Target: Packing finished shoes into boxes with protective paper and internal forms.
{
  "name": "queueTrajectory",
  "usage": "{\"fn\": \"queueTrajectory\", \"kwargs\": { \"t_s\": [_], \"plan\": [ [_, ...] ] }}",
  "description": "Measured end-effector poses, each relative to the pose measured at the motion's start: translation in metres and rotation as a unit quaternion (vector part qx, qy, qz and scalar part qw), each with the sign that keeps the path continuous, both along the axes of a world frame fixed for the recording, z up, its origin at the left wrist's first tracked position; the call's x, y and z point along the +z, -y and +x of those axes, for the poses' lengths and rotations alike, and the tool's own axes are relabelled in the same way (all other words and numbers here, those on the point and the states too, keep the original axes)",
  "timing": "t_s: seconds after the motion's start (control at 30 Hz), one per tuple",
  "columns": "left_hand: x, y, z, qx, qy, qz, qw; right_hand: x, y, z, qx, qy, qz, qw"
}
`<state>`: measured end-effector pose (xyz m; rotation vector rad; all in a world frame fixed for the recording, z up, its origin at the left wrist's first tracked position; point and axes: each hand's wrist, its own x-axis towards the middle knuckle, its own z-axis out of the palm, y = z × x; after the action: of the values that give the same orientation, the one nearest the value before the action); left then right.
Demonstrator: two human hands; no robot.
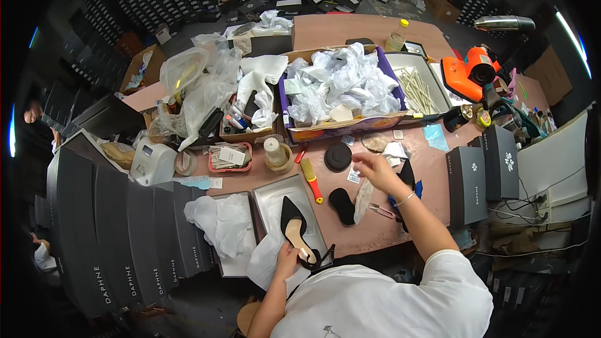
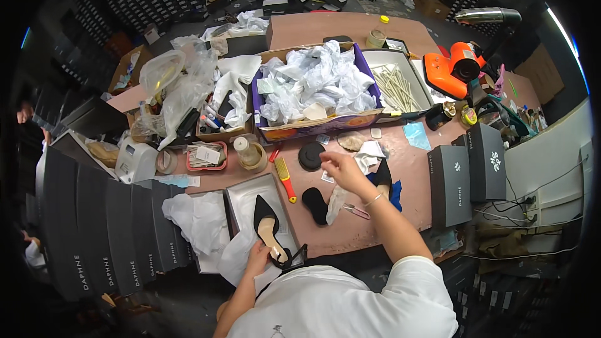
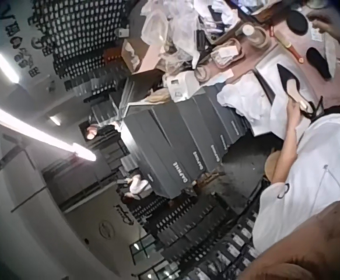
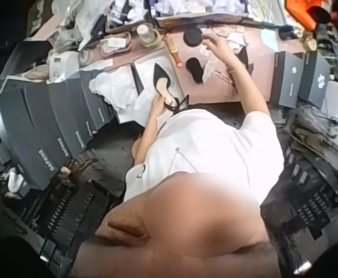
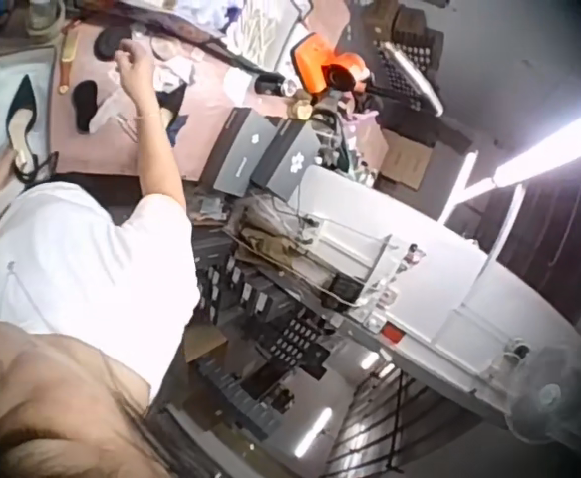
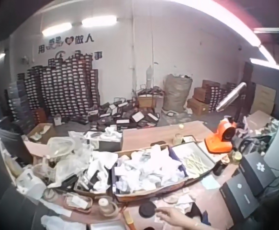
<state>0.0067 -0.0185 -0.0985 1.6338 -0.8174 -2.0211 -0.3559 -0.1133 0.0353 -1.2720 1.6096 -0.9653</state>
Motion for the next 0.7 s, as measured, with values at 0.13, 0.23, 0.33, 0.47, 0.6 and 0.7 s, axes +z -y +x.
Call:
{"fn": "queueTrajectory", "kwargs": {
  "t_s": [0.13,0.23,0.33,0.47,0.6,0.7],
  "plan": [
    [-0.004,0.002,-0.007,0.041,-0.044,-0.039,0.997,-0.007,0.062,-0.043,-0.083,0.017,-0.059,0.995],
    [0.015,0.003,-0.01,0.062,-0.06,-0.002,0.996,0.007,0.118,-0.065,-0.058,-0.125,-0.071,0.988],
    [0.003,0.001,-0.002,0.049,-0.056,-0.015,0.997,0.028,0.164,-0.062,-0.057,-0.289,-0.183,0.938],
    [-0.003,-0.001,-0.002,-0.107,0.141,-0.12,0.977,0.027,0.207,-0.077,-0.011,-0.559,-0.069,0.826],
    [0.093,0.019,-0.026,-0.222,0.293,-0.205,0.907,-0.051,0.237,-0.108,0.021,-0.583,-0.066,0.81],
    [0.131,0.039,-0.041,-0.169,0.239,-0.213,0.932,-0.085,0.228,-0.07,0.271,-0.386,-0.076,0.879]
  ]
}}
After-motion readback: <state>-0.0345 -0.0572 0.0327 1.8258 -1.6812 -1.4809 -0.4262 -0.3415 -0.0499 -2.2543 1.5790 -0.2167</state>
